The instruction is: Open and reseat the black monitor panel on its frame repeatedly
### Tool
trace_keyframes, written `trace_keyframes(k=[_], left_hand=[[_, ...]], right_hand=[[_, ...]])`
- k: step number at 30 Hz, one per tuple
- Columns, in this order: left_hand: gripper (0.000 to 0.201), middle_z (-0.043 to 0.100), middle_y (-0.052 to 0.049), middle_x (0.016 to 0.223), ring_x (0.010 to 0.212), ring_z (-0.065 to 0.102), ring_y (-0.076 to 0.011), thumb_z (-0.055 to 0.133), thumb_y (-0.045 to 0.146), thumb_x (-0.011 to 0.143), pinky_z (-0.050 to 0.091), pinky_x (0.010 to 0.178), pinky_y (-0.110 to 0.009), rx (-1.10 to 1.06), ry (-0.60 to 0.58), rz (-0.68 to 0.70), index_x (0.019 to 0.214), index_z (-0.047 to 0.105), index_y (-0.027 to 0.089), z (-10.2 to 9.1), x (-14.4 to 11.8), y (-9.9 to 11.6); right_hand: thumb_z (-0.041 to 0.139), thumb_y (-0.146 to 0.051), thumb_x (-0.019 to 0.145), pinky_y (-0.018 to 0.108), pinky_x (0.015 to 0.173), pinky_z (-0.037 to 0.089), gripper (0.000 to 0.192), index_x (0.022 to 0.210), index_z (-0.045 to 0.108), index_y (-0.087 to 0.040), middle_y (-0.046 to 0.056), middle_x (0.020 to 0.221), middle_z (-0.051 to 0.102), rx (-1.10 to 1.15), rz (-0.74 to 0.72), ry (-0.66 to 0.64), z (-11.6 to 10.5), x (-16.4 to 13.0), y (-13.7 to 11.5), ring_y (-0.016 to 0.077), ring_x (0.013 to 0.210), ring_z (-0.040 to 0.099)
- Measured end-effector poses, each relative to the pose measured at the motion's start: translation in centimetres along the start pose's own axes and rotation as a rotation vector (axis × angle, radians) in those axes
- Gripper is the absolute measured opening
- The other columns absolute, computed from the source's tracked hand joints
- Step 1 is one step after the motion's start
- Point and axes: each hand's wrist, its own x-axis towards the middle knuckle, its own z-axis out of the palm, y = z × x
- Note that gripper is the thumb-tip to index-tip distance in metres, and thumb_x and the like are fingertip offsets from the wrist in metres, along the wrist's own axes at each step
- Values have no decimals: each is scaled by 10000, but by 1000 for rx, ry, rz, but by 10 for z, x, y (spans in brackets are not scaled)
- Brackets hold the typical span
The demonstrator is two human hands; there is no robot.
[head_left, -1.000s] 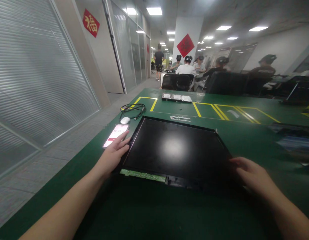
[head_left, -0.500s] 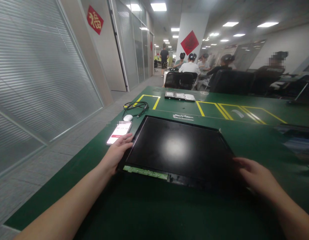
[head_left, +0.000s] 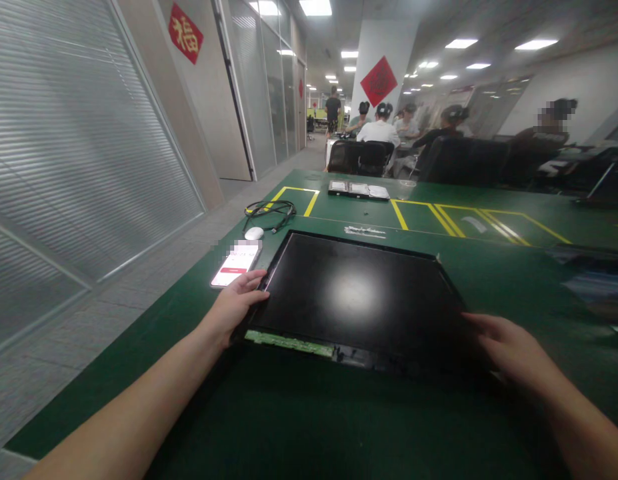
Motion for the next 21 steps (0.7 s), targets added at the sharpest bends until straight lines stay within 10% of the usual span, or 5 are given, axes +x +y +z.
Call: trace_keyframes(k=[21], left_hand=[[599, 721, 8, 597, 441, 708, -229, 592, 77, 854, 562, 384, -288, 38, -25, -168, 1405, 475, 278, 2, -2, 3]], right_hand=[[579, -127, 680, 286, 731, 535, 456, 1096, 754, -196, 88, 987, 748, 101, 35, 9, 7, 0, 7, 215, 839, 702]])
